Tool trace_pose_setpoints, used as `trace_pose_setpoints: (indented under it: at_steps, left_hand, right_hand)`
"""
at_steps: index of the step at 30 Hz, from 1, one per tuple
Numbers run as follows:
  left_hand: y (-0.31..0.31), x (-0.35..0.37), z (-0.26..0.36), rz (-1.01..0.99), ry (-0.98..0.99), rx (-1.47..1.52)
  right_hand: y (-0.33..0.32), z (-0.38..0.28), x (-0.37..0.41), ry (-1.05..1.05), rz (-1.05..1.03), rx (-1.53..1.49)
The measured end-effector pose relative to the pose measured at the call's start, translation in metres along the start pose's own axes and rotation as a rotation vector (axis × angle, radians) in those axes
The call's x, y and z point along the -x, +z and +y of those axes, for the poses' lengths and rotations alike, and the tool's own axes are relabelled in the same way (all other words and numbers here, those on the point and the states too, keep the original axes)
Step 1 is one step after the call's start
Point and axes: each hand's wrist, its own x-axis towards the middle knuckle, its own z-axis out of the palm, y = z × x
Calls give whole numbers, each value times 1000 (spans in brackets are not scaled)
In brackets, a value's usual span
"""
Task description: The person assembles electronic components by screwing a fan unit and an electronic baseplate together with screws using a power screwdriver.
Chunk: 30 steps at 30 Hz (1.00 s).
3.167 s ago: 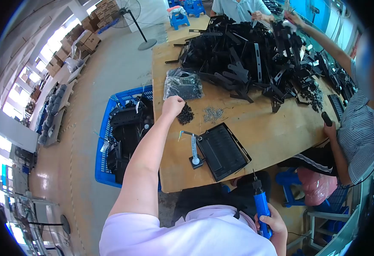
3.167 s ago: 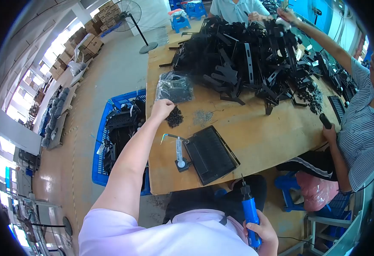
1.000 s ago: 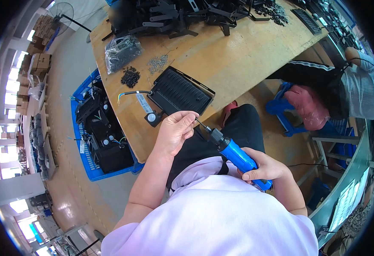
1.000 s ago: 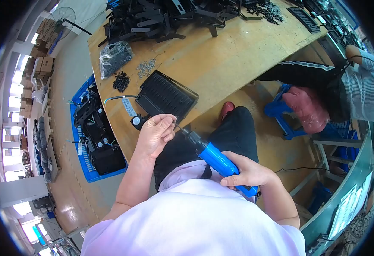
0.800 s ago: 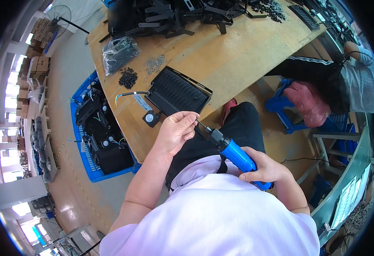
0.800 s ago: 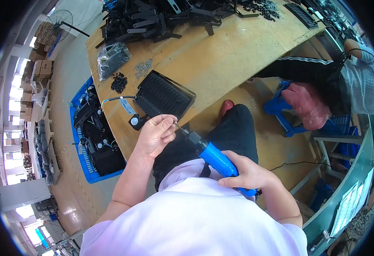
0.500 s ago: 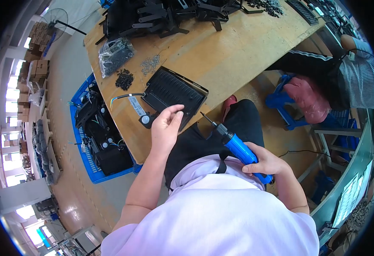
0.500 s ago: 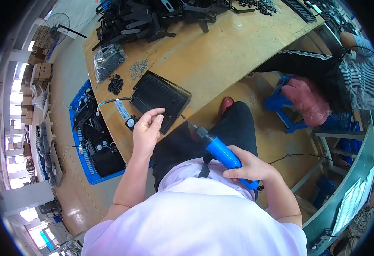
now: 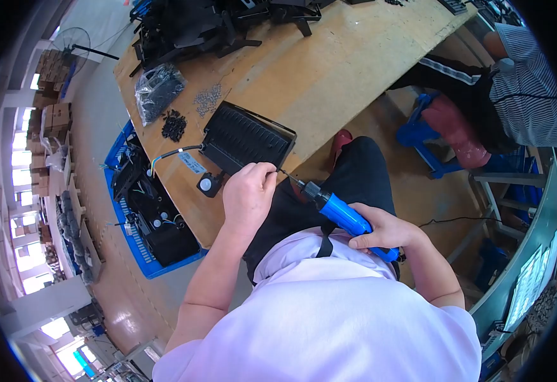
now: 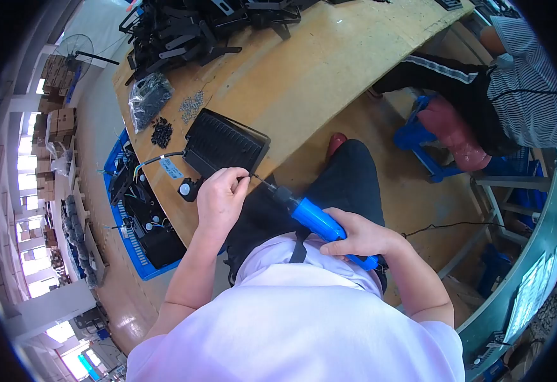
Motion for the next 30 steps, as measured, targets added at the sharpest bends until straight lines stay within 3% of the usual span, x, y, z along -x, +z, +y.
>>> trace_pose_setpoints:
  at_steps: [30]
  left_hand:
    - [0, -2, 6, -87, -121, 14]
  right_hand:
    - [-5, 4, -2, -21, -15, 39]
